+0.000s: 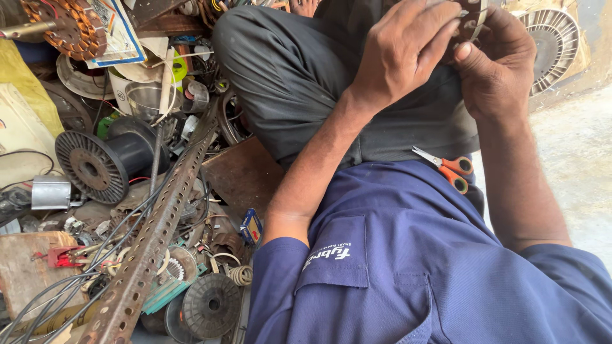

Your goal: The person sits on the floor and repeatedly cuts small pieces of insulating material with scissors, then inserts them into slots on a circular electrical component. The person handles the component and scissors multiple times while working in a cluttered workshop.

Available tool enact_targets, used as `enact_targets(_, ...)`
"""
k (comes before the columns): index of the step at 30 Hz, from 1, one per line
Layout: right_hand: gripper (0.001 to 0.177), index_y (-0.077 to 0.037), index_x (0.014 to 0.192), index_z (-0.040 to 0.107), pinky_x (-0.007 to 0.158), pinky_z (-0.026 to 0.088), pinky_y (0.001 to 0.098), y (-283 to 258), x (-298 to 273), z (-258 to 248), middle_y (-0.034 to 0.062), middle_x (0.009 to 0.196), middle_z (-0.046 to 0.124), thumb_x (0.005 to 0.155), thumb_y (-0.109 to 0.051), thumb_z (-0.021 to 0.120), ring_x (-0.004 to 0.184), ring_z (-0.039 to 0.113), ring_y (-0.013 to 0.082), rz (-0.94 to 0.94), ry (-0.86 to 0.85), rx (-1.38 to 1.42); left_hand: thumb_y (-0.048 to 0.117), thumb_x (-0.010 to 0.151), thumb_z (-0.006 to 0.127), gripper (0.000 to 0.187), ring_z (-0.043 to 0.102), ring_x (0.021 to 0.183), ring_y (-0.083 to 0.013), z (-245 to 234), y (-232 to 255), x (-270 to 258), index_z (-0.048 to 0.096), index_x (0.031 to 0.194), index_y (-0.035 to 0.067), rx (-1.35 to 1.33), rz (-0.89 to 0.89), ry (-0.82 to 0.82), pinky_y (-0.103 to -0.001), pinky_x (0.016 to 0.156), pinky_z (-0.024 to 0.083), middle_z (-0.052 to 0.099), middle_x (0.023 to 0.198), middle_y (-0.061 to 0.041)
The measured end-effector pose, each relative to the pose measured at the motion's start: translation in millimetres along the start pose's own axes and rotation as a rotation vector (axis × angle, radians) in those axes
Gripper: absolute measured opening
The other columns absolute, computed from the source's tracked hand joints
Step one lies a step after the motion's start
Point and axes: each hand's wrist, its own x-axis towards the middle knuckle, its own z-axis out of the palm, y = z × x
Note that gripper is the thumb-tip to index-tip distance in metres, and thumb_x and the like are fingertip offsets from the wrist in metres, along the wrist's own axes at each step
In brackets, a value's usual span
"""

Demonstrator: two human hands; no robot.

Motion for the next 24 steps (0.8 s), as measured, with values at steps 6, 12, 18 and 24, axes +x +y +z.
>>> enact_targets(6,0.045,0.006,0.136,0.063,0.097,0.063,0.0312,-4,2,2,0.0137,0.118,0.072,0.095,-0.001,0.081,0.105,0.073,0.0195,0.057,0.031,-0.012,0.014,0.098,0.076,0.018,0.071,0.082,-0.0234,9,-13,-4,0.066,0.113,0.013,0.110,-0.055,-0.044,-0.034,0.072,0.058,0.069,0.097,-0.004)
enact_targets(12,0.043,0.007,0.136,0.063,0.099,0.061,0.0303,-7,5,4,0.0132,0.118,0.072,0.097,0.000,0.081,0.106,0.072,0.0197,0.098,0.015,0.013,0.013,0.097,0.073,0.019,0.071,0.084,-0.0250,23,-20,-10,0.067,0.115,0.012,0.150,-0.100,0.019,-0.034,0.071,0.059,0.069,0.094,-0.005)
enact_targets(18,0.046,0.004,0.133,0.063,0.101,0.061,0.0293,-10,6,8,0.0105,0.124,0.072,0.092,-0.003,0.082,0.108,0.073,0.0171,0.088,-0.004,0.023,0.010,0.098,0.074,0.016,0.074,0.082,-0.0233,5,-17,-8,0.067,0.112,0.012,-0.034,-0.172,0.056,-0.033,0.072,0.059,0.072,0.096,-0.003)
enact_targets(24,0.047,0.005,0.135,0.063,0.098,0.060,0.0262,-1,3,8,0.0105,0.118,0.073,0.096,-0.009,0.085,0.105,0.072,0.0156,-0.040,0.034,-0.122,0.000,0.093,0.074,0.026,0.071,0.097,-0.0207,0,-6,-11,0.070,0.116,0.013,0.008,-0.053,-0.018,-0.029,0.084,0.063,0.068,0.110,-0.001)
